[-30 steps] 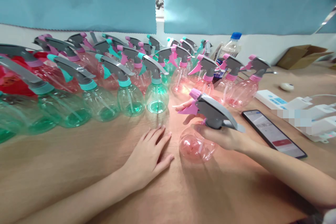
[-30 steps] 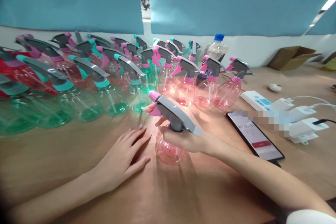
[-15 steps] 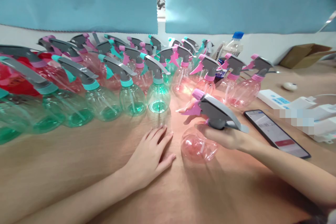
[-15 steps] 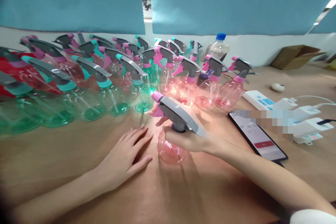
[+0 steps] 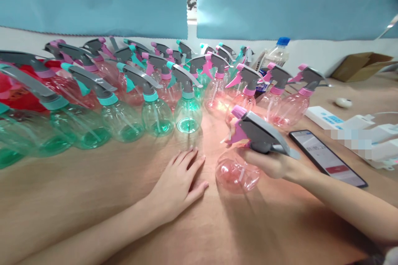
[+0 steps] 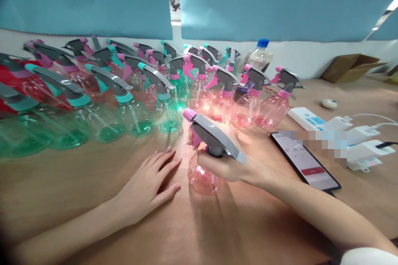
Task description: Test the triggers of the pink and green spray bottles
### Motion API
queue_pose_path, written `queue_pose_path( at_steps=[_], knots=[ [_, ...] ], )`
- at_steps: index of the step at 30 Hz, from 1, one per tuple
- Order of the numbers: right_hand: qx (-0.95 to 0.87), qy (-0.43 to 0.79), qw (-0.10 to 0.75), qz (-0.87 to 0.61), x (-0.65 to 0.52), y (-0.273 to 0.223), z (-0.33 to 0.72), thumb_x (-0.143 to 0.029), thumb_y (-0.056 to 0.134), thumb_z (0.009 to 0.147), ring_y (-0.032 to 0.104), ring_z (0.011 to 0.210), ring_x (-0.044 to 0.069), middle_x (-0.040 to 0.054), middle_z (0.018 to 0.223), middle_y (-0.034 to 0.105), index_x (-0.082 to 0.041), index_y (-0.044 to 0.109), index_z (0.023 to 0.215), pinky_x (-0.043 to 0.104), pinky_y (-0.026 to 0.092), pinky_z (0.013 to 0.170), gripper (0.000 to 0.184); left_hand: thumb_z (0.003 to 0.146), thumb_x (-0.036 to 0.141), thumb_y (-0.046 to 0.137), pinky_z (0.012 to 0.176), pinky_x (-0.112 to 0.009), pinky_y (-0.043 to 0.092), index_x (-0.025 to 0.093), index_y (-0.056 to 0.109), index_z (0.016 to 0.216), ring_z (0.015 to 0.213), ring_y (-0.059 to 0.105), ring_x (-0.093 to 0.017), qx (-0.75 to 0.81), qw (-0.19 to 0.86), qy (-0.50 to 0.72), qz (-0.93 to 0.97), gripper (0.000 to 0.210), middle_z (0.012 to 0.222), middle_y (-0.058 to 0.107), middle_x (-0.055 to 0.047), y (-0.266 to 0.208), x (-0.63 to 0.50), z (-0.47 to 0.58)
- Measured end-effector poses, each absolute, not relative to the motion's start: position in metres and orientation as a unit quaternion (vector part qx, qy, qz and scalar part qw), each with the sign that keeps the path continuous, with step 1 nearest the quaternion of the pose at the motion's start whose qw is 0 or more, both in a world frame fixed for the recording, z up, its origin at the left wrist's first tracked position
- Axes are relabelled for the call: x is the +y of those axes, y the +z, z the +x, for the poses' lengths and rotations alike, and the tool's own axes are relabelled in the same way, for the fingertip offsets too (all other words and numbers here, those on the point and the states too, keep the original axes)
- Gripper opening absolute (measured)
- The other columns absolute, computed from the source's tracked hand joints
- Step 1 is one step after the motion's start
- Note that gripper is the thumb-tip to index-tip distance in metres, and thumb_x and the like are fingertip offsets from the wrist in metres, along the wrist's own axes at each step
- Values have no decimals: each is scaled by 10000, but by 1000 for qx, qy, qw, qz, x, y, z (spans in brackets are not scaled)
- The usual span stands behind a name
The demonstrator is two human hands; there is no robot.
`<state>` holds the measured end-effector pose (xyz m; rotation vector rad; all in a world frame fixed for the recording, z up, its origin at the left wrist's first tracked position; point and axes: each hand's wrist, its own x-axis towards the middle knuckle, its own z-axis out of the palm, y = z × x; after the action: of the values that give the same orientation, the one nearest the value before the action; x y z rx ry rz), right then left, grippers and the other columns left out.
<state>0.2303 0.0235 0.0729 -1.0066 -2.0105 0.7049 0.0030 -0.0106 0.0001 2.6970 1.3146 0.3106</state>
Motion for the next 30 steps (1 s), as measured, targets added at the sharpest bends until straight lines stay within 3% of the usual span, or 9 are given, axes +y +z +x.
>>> queue_pose_path(
  at_steps=[6,11,14,19,21,26,30],
  knots=[
    [-791,257,384,-401,23,73,231,-177,498,689,532,544,157,-40,541,489,-246,554,780,288,466,541,128,922,413,509,1053,-526,348,128,480,1351,1301,413,-332,434,64,103,893,516,1420,453,-183,1,-11,3],
    [-799,246,395,-381,21,79,226,-138,489,708,654,726,207,-9,681,630,-283,616,1009,336,538,661,357,918,409,520,1059,-515,345,137,480,1352,1299,419,-325,436,67,105,891,514,1416,460,-177,2,-11,3],
    [-798,247,400,-377,21,80,224,-155,507,746,673,760,222,-5,721,658,-297,600,1128,365,557,693,418,922,417,515,1062,-514,342,141,477,1356,1304,415,-323,437,68,105,891,515,1420,458,-175,1,-11,3],
    [-785,288,401,-374,21,77,223,-126,493,747,670,642,198,1,747,675,-281,576,1208,313,562,547,493,923,407,514,1054,-530,346,117,487,1352,1297,418,-337,434,67,100,893,518,1416,456,-191,0,-10,3],
    [-780,300,408,-368,21,76,223,-110,480,737,685,694,203,15,813,688,-274,567,1223,301,568,545,521,924,406,513,1056,-529,346,116,488,1352,1298,416,-337,434,67,100,893,518,1416,456,-191,1,-10,3],
    [-782,325,417,-328,22,73,225,-61,481,745,665,1004,210,37,1072,675,-295,543,1246,302,601,719,556,924,404,509,1066,-528,335,115,479,1356,1311,403,-332,433,71,98,893,520,1419,452,-189,2,-11,2],
    [-783,334,411,-327,22,73,225,-59,466,755,659,1027,201,31,1062,678,-299,549,1236,323,598,789,543,922,408,505,1056,-530,346,131,481,1349,1307,407,-332,433,66,108,893,509,1416,458,-179,0,-11,2]
  ],
)
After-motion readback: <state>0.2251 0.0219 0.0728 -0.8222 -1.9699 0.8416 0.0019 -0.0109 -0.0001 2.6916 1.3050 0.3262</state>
